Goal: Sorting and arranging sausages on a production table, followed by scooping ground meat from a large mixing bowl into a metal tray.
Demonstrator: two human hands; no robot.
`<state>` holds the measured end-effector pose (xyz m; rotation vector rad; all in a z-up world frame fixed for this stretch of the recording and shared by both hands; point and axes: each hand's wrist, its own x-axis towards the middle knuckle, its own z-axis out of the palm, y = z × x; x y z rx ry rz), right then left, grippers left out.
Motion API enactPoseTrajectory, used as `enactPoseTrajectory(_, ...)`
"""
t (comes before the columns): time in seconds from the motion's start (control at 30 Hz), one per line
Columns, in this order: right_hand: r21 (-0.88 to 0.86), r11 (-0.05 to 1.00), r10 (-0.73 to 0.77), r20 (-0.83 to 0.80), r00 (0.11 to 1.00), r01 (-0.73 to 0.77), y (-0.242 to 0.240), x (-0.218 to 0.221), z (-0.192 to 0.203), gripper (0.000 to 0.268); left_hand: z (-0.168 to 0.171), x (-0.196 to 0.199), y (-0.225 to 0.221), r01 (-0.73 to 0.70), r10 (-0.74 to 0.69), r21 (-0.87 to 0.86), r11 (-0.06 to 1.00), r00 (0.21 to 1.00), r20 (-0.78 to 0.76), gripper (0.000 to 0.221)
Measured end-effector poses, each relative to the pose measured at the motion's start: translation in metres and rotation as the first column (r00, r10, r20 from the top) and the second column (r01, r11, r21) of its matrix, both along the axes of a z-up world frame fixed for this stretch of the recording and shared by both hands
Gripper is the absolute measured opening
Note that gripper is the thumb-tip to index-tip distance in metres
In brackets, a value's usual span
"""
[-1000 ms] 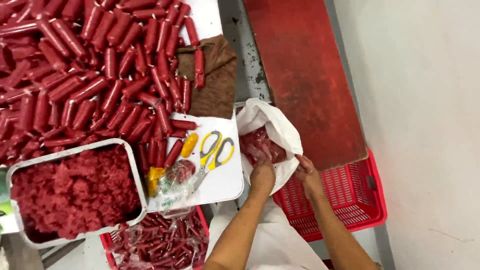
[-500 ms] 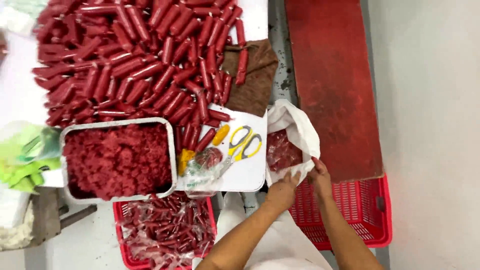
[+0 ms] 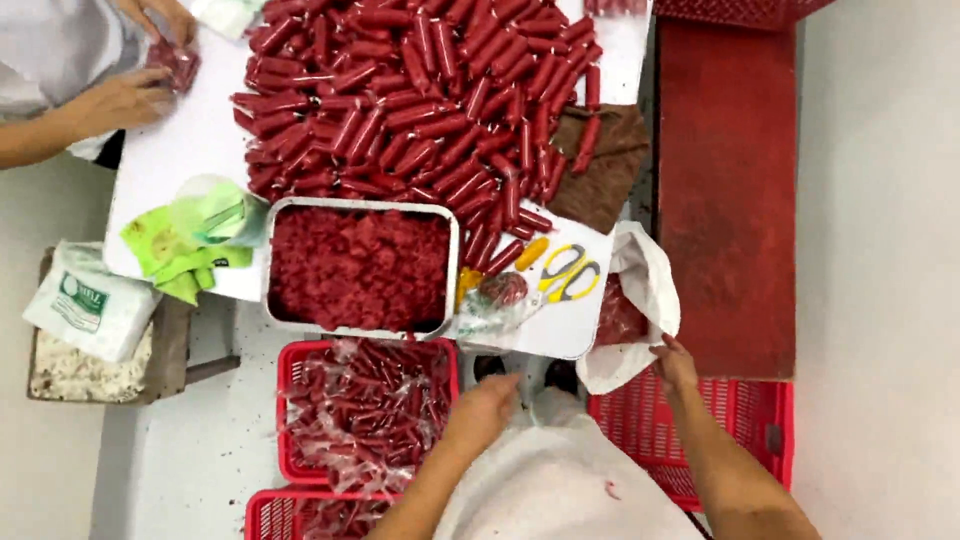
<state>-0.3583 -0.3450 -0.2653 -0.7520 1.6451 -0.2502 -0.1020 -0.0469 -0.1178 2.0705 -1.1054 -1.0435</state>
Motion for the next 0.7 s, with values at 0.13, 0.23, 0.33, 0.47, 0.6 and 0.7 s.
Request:
enactPoseTrajectory(0.13,-0.017,1.0,-0.007,-0.024,1.0,0.007,0.007,0.005,-0.004,0.064,0.013,0.047,0.073,-0.12,0.103,0.162,0.98,0.989,0.105,0.042)
enactPoseTrajectory(0.23,0.044,0.998,-0.041,-0.071,0.997,0.044,0.011,0.027,0.018,0.061,0.031,0.069,0.106,-0.237,0.221,0.313,0.92,0.972,0.086,0.034)
enactPoseTrajectory(0.33,0.048,0.997,-0.06,-0.085,0.995,0.064,0.01,0.04,0.015,0.06,0.004,0.08,0.141,-0.3,0.27,0.285,0.91,0.953,0.139,0.041)
enactPoseTrajectory(0.47,0.055,0.992,-0.119,0.027,0.993,0.117,-0.008,0.035,-0.017,0.047,0.022,0.1,0.144,-0.385,0.347,0.308,0.87,0.922,0.175,0.036)
enactPoseTrajectory(0.6,-0.199,0.975,0.109,0.039,0.993,-0.099,-0.026,0.043,-0.023,0.064,0.089,0.14,0.125,-0.654,0.612,0.317,0.687,0.755,0.233,0.03)
enactPoseTrajectory(0.7,-0.458,0.888,-0.004,0.088,0.996,0.043,-0.006,0.102,0.071,0.049,0.075,0.174,0.132,-0.821,0.78,0.157,0.548,0.57,0.259,0.04)
